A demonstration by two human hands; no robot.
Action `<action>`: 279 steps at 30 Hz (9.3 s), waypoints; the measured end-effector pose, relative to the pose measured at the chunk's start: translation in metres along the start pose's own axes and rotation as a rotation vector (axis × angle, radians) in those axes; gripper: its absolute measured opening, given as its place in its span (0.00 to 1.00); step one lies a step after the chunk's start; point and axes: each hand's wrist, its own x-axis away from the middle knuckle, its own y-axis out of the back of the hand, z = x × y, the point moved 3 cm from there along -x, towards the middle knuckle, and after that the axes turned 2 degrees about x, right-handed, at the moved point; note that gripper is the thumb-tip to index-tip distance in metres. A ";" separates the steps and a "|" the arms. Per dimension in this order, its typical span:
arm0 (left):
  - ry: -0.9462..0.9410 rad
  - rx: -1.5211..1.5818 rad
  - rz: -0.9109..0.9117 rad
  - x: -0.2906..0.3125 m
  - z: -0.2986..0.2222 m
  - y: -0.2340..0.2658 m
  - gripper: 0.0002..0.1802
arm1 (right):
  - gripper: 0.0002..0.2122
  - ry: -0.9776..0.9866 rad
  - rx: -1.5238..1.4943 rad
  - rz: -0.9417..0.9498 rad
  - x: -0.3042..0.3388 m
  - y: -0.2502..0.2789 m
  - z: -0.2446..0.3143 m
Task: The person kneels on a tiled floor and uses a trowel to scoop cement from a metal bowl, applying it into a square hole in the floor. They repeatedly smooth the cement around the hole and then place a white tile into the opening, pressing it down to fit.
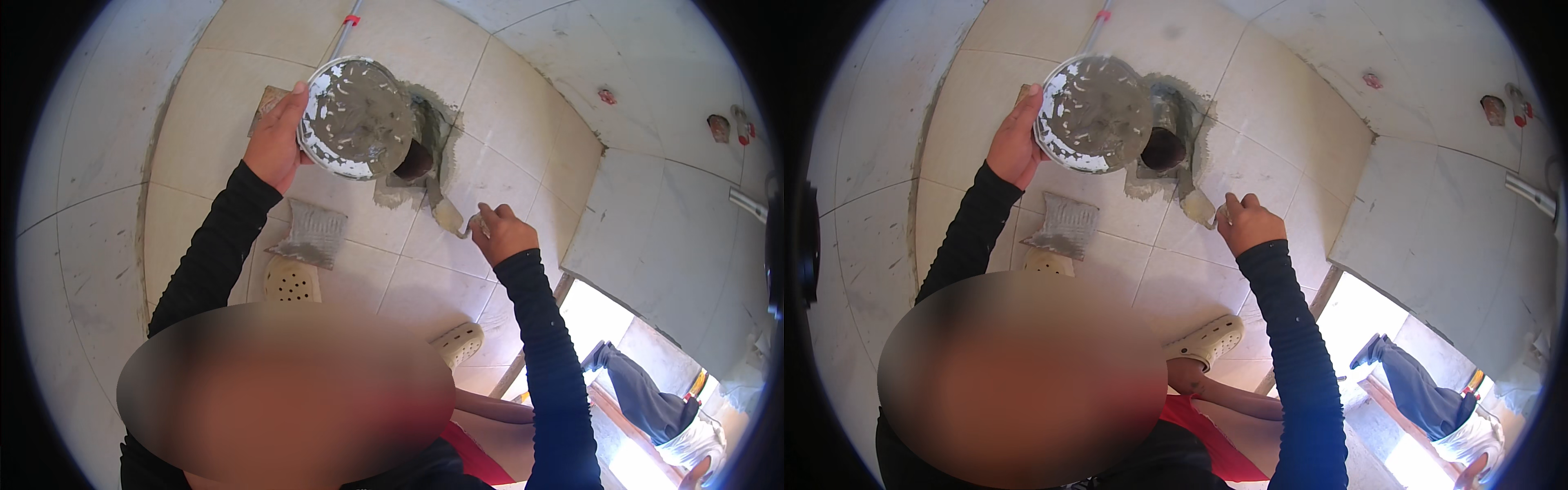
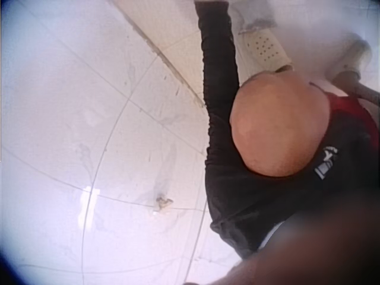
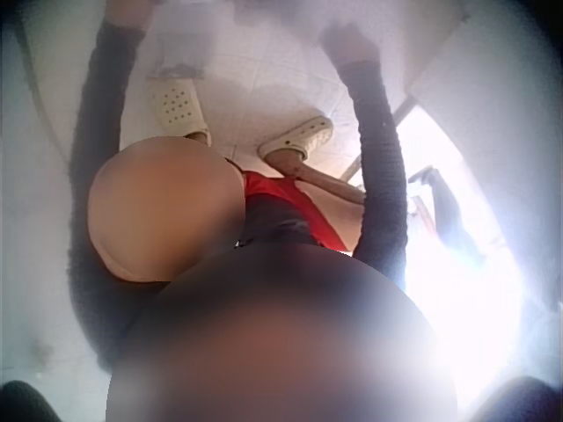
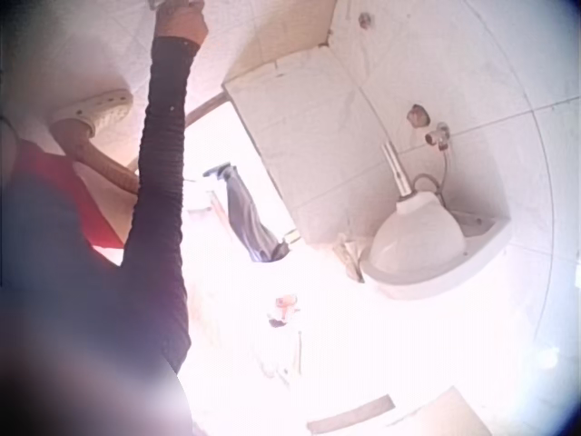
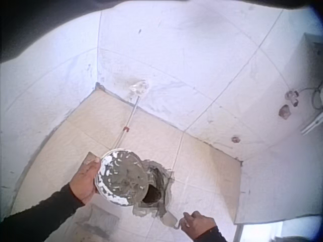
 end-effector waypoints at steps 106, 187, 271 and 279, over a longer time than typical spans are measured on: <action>-0.017 -0.076 -0.081 0.006 -0.029 0.004 0.30 | 0.16 0.182 -0.182 0.099 -0.003 0.013 -0.005; -0.086 0.091 -0.130 -0.018 -0.045 0.043 0.22 | 0.20 -0.311 -2.194 0.315 0.004 -0.007 0.075; -0.153 -0.009 -0.087 -0.022 -0.062 0.052 0.29 | 0.20 -0.265 -0.694 0.033 -0.070 0.029 0.093; -0.153 -0.001 -0.099 -0.025 -0.057 0.056 0.29 | 0.19 -0.170 -0.686 -0.075 -0.038 0.036 0.095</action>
